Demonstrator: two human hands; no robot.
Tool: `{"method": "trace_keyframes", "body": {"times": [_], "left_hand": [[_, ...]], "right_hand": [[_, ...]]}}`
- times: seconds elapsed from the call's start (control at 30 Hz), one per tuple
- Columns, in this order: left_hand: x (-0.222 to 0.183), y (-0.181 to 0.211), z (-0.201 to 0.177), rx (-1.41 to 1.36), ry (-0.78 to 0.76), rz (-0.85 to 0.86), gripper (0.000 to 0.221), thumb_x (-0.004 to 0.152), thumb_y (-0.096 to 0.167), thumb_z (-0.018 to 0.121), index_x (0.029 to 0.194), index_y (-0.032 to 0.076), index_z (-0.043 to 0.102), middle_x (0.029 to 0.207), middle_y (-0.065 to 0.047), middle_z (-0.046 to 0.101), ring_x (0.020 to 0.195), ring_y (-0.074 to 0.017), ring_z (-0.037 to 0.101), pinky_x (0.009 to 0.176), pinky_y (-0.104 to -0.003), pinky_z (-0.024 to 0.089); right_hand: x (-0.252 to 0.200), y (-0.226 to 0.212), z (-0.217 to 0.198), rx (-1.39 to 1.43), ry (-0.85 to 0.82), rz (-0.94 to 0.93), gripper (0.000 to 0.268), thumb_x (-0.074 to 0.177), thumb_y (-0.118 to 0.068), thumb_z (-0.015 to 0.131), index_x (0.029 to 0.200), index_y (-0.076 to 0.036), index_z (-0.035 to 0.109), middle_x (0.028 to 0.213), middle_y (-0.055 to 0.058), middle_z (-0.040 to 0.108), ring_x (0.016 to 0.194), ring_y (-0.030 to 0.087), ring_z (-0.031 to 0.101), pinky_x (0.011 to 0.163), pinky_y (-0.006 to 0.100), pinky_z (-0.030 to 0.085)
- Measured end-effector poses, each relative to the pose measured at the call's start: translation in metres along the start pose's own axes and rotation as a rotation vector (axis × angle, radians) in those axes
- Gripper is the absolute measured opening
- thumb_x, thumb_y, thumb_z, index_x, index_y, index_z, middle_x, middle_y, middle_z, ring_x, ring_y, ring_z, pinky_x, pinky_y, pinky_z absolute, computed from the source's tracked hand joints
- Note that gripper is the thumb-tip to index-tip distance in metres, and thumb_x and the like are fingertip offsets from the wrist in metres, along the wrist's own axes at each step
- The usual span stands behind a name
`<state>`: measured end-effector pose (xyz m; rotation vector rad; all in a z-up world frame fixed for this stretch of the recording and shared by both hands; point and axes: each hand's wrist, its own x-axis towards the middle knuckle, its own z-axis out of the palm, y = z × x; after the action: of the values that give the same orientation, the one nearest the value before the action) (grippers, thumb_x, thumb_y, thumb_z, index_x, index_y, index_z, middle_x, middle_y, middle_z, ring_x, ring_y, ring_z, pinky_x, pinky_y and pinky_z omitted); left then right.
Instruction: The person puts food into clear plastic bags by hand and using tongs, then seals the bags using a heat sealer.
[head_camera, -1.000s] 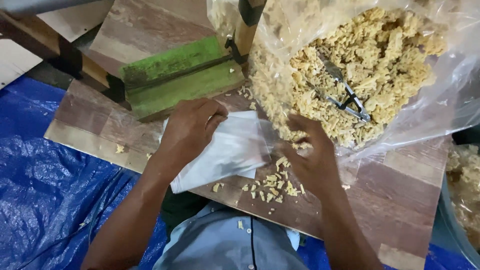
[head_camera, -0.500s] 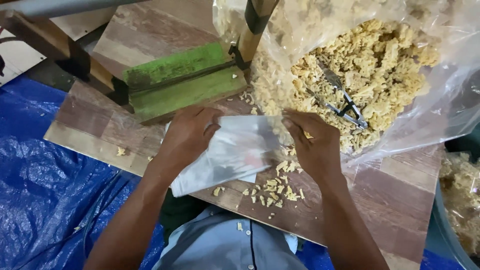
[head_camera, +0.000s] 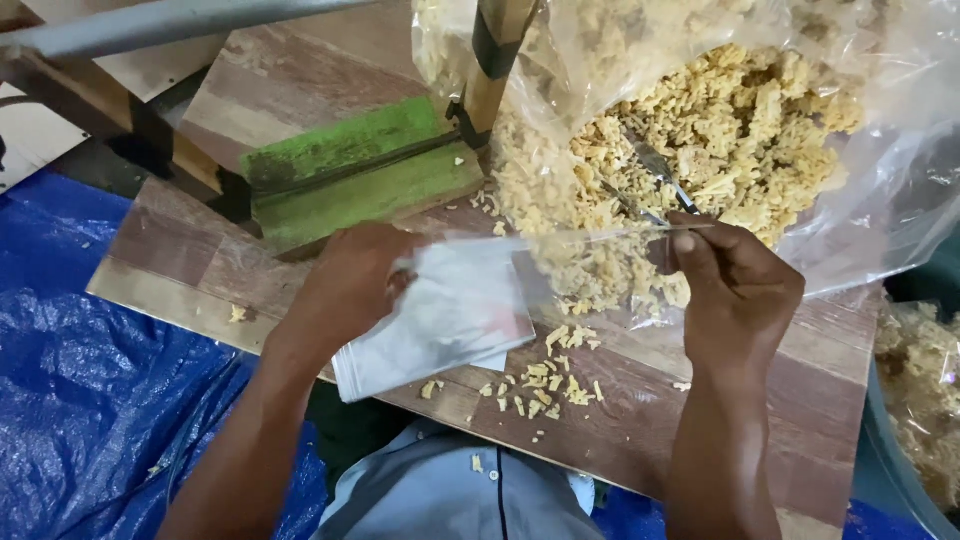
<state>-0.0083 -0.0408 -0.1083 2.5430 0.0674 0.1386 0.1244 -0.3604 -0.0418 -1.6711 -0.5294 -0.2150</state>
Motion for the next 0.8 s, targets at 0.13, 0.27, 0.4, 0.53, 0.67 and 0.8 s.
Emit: {"method": "trace_keyframes", "body": {"times": [0.13,0.27,0.4,0.53,0.67,0.8], "left_hand": [[-0.009,0.028,-0.021,-0.05,-0.014,0.025,0.081,0.079,0.022,0.084,0.15,0.002,0.052,0.133,-0.031,0.062,0.129,-0.0517,0.055,0.11,-0.06,0.04],[-0.015,0.046,-0.028,-0.468,-0.056,-0.075,0.091,0.078,0.018,0.08,0.16,0.01,0.042,0.148,-0.021,0.061,0.142,-0.0423,0.051,0.118,-0.054,0.037],[-0.009,0.032,-0.004,-0.591,0.142,-0.237,0.067,0.084,0.011,0.081,0.147,0.021,0.059,0.108,-0.008,0.08,0.106,-0.0273,0.076,0.102,-0.045,0.055],[0.0,0.016,0.022,-0.517,0.248,-0.297,0.035,0.094,0.021,0.079,0.128,0.014,0.073,0.102,-0.007,0.081,0.102,-0.0271,0.078,0.096,-0.043,0.057],[0.006,0.001,0.036,-0.405,0.245,-0.276,0.027,0.096,0.023,0.076,0.122,0.017,0.074,0.104,-0.006,0.081,0.102,-0.0296,0.077,0.094,-0.045,0.057],[0.012,-0.004,0.039,-0.284,0.213,-0.23,0.027,0.102,0.022,0.066,0.126,0.01,0.072,0.109,-0.013,0.078,0.099,-0.0365,0.074,0.084,-0.05,0.059]], "right_hand": [[0.0,-0.01,0.012,0.018,-0.001,0.065,0.008,0.101,0.015,0.064,0.109,0.015,0.067,0.088,0.026,0.067,0.077,0.025,0.064,0.076,0.042,0.061],[-0.002,-0.002,0.031,0.052,-0.012,0.111,0.006,0.102,0.012,0.066,0.107,0.013,0.07,0.082,0.025,0.066,0.07,0.023,0.061,0.07,0.038,0.058],[-0.005,0.006,0.046,-0.045,0.002,0.174,0.005,0.096,0.002,0.077,0.099,0.005,0.074,0.076,0.018,0.069,0.068,0.017,0.063,0.067,0.035,0.057],[-0.002,0.009,0.055,-0.078,-0.01,0.198,0.004,0.095,0.0,0.08,0.093,0.001,0.077,0.071,0.017,0.07,0.064,0.014,0.064,0.065,0.033,0.058],[0.004,0.014,0.044,-0.089,-0.004,0.183,0.006,0.103,0.0,0.071,0.101,0.002,0.077,0.078,0.02,0.073,0.069,0.024,0.073,0.068,0.036,0.06],[0.012,0.013,0.017,-0.187,0.137,0.167,0.011,0.107,0.001,0.067,0.101,-0.004,0.075,0.087,0.012,0.076,0.073,0.018,0.075,0.074,0.031,0.067]]}}
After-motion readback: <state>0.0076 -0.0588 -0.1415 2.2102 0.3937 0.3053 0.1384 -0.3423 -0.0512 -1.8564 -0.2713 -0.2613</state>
